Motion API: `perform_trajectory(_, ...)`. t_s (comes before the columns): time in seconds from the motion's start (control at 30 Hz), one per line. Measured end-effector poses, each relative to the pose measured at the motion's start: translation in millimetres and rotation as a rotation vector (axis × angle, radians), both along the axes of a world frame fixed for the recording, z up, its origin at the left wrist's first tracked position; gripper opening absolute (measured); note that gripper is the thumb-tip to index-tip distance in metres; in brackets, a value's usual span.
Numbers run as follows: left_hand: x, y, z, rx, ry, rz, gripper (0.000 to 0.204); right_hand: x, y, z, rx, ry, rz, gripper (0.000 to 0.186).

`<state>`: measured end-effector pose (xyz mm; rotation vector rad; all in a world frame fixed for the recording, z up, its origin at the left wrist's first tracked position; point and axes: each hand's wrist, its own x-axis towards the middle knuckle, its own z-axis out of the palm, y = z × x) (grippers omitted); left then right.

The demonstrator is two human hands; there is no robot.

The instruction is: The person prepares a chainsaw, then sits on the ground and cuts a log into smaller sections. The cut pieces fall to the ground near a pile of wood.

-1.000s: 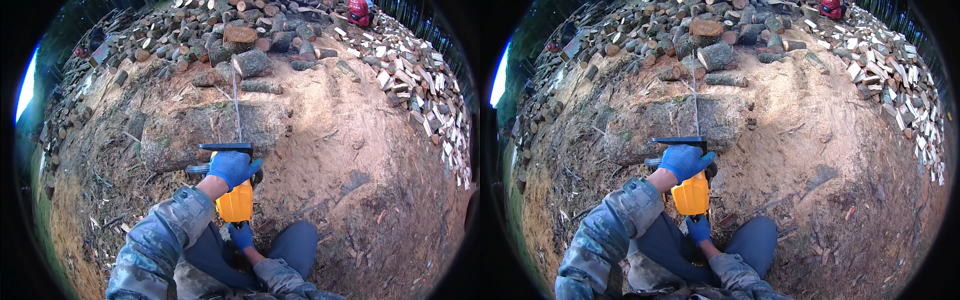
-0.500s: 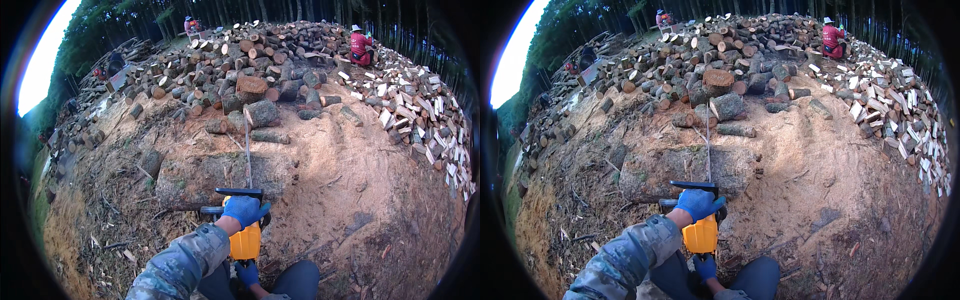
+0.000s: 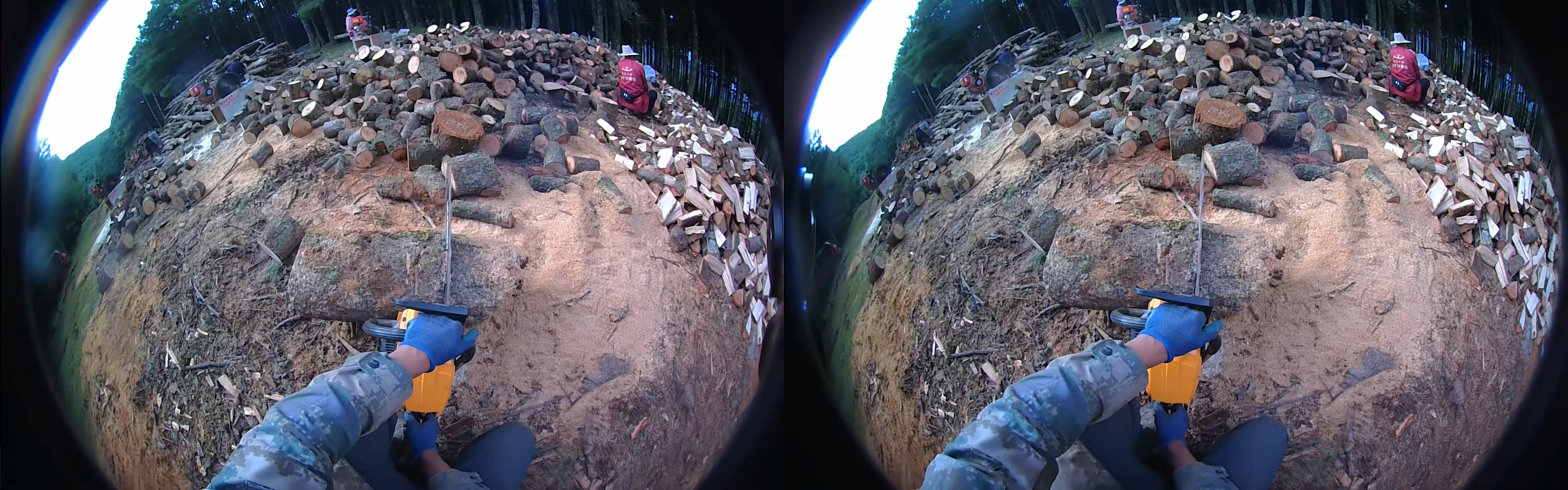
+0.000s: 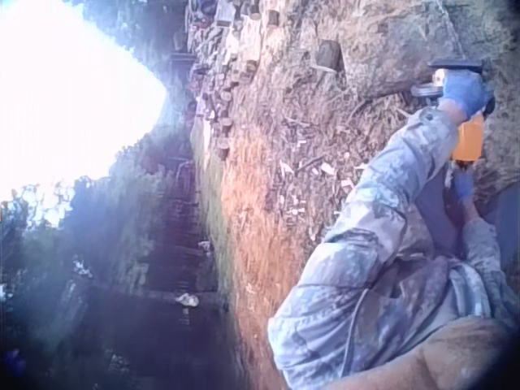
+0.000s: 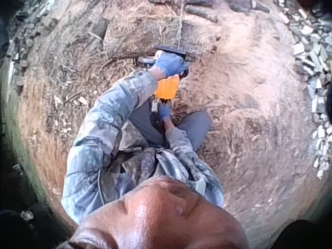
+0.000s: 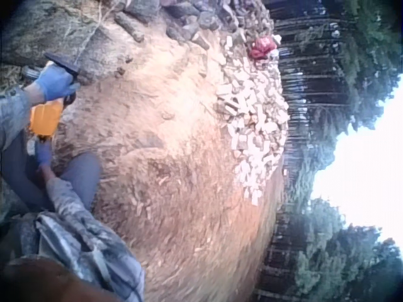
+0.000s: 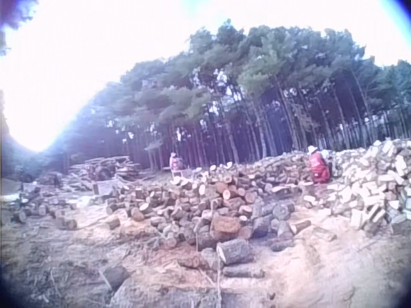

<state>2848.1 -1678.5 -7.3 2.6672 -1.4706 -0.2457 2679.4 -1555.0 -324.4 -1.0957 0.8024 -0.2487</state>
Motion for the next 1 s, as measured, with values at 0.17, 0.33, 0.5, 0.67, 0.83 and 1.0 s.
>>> perform_trajectory(0.17, -12.0, 13.2, -22.9, -0.022, -0.010, 0.053, 0.060, -5.2, 5.4, 1.6, 0.088, 0.007, 0.055, 0.039)
perform_trajectory(0.33, -16.0, 15.7, -44.0, -0.034, -0.045, 0.027, 0.061, -2.1, 7.0, -39.4, 0.166, 0.020, 0.078, 0.040)
perform_trajectory(0.5, -14.1, 5.2, -39.3, -0.050, -0.042, 0.026, 0.062, 16.0, 7.3, -72.8, 0.055, -0.135, -0.035, 0.022)
perform_trajectory(0.67, -8.7, 18.1, -38.0, -0.108, -0.114, 0.010, 0.061, 9.8, 13.8, -42.3, -0.077, -0.137, -0.068, 0.025)
perform_trajectory(0.83, 3.2, 14.5, -13.1, 0.044, 0.032, 0.036, 0.064, -3.9, -2.5, 10.1, 0.125, -0.041, 0.053, 0.029)
perform_trajectory(1.0, 5.1, -4.6, 5.9, 0.042, -0.021, 0.020, 0.068, -1.6, -15.3, 44.3, 0.172, -0.121, 0.030, 0.023)
